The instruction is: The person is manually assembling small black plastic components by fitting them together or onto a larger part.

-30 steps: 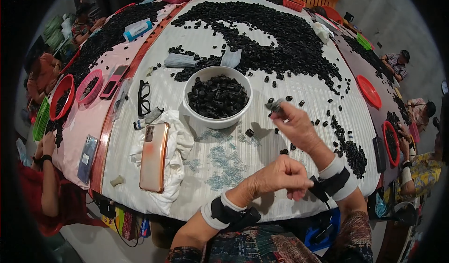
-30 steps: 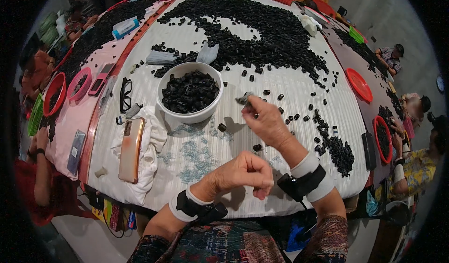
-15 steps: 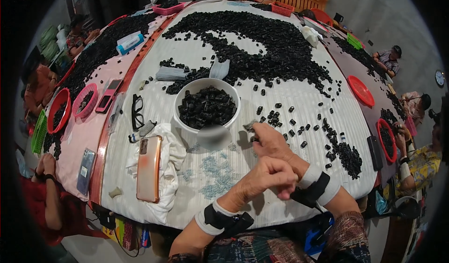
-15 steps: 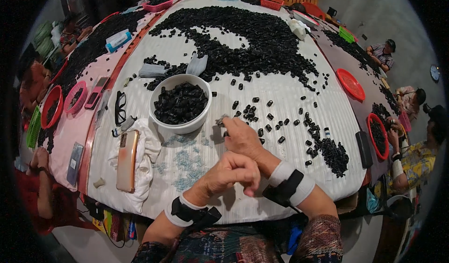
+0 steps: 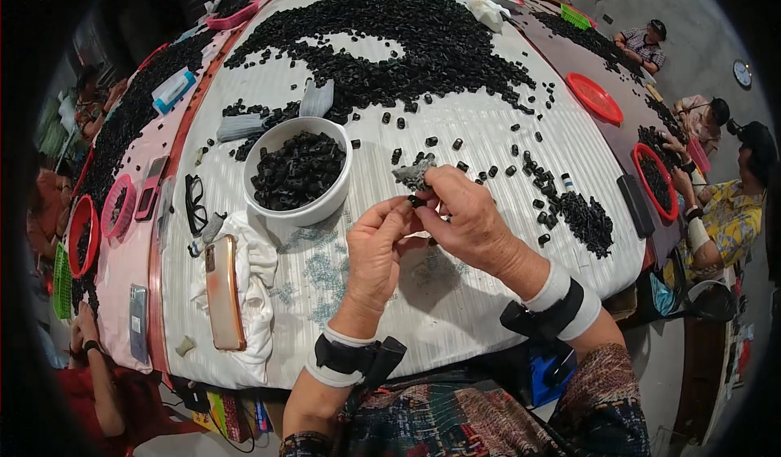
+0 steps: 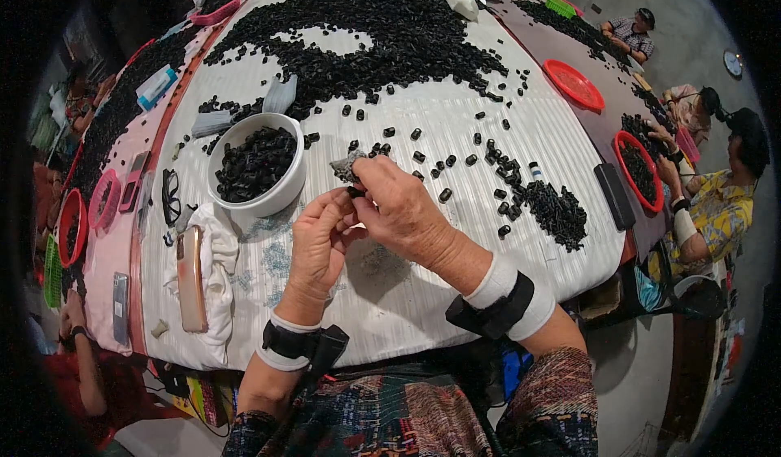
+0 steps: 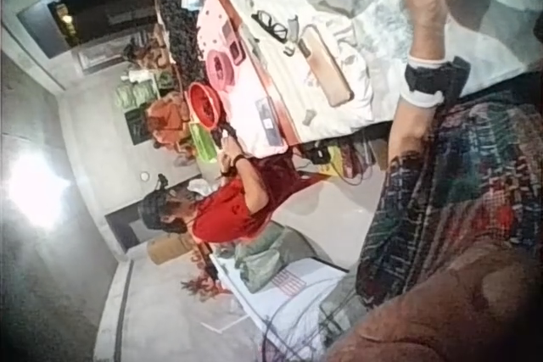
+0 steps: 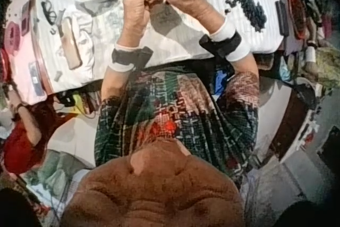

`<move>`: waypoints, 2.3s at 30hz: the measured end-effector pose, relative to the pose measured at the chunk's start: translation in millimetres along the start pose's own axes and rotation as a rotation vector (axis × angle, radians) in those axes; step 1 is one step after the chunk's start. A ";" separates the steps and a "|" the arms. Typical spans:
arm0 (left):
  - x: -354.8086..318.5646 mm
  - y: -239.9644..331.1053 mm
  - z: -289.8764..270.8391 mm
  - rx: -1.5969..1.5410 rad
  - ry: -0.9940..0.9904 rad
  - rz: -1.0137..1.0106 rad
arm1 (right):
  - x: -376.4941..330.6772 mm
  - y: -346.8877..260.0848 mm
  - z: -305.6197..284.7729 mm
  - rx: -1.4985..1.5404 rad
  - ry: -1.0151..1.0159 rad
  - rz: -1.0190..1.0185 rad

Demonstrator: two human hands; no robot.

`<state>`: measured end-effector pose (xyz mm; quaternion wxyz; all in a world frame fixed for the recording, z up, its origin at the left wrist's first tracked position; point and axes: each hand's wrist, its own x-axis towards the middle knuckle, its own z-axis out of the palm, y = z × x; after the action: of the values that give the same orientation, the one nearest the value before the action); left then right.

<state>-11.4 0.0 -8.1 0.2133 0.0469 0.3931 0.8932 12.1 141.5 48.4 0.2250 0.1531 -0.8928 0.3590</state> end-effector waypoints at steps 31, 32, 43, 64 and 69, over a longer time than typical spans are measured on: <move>-5.3 -3.1 7.3 0.225 -0.081 -0.246 | -88.0 35.0 -24.9 -0.269 0.059 0.119; -6.1 -3.8 7.4 0.225 -0.084 -0.247 | -85.6 33.7 -29.9 -0.238 0.065 0.108; -11.6 -1.0 17.0 0.321 -0.134 -0.170 | -53.1 8.1 -32.5 -0.023 0.035 0.016; -10.7 -3.1 12.0 0.406 -0.121 -0.151 | -50.3 4.5 -21.5 -0.082 0.037 -0.100; -11.2 -0.6 14.0 0.323 -0.105 -0.171 | -53.9 6.2 -19.1 0.045 0.133 0.069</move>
<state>2.4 5.2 2.0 0.2985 0.0934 0.5222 0.7934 60.8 165.3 29.5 0.2680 0.1032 -0.8722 0.3959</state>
